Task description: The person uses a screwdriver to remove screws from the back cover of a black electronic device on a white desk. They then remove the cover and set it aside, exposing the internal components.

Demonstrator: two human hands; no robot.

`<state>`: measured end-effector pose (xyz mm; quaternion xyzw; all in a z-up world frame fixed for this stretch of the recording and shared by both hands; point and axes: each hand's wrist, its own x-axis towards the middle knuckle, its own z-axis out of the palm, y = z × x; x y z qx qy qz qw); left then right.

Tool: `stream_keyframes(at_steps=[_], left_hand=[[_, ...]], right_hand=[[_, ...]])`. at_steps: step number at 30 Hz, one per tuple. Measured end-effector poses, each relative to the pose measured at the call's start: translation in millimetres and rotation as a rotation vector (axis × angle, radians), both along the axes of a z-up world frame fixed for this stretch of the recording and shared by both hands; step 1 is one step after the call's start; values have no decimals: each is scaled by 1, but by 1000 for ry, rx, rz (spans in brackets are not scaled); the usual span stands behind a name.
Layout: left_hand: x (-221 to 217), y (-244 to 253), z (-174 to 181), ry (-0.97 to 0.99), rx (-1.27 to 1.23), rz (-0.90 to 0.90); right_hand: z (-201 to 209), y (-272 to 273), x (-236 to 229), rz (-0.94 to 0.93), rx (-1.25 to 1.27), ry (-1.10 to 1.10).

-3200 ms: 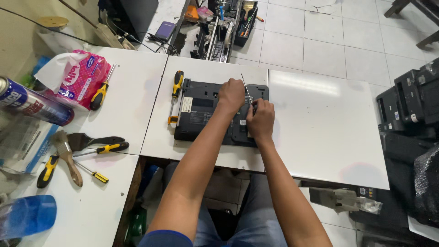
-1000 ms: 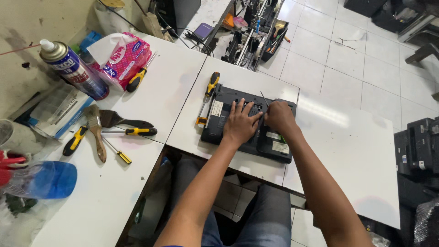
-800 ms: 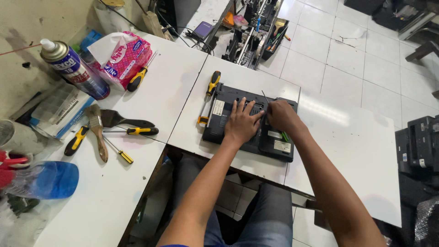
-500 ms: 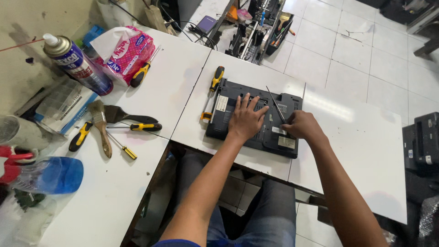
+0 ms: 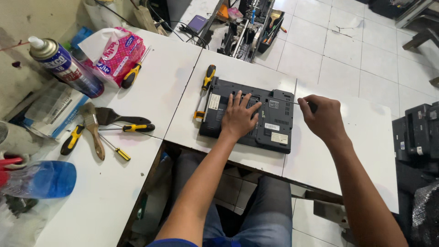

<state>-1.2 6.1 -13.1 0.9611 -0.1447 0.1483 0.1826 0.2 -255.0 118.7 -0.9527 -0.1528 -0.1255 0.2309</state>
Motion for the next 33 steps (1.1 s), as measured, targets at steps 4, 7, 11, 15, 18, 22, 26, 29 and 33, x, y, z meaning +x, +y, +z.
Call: stream_keyframes(at_steps=[4,7,11,15,18,22,26,29,33], left_hand=[[-1,0,-2,-15,-7,3],[-1,-1,0,-14,7,0],[0,1,1,15,1,4],[1,0,-1,13,-4,-2],[-1,1,2,15,-5,-2],[0,0,2,17,-11,3],[0,0,-1,14,-20,-1],[1,-1,-1,5,-23,-1],[0,0,2,6,-13,4]], right_hand=[[6,-1,4,19,31,-50],[6,3,8,20,78,-4],[8,9,13,36,40,17],[11,9,13,22,44,48],[10,6,15,38,10,29],[10,5,15,38,22,59],[10,4,15,50,15,50],[16,7,16,74,-14,44],[55,38,4,193,-71,58]])
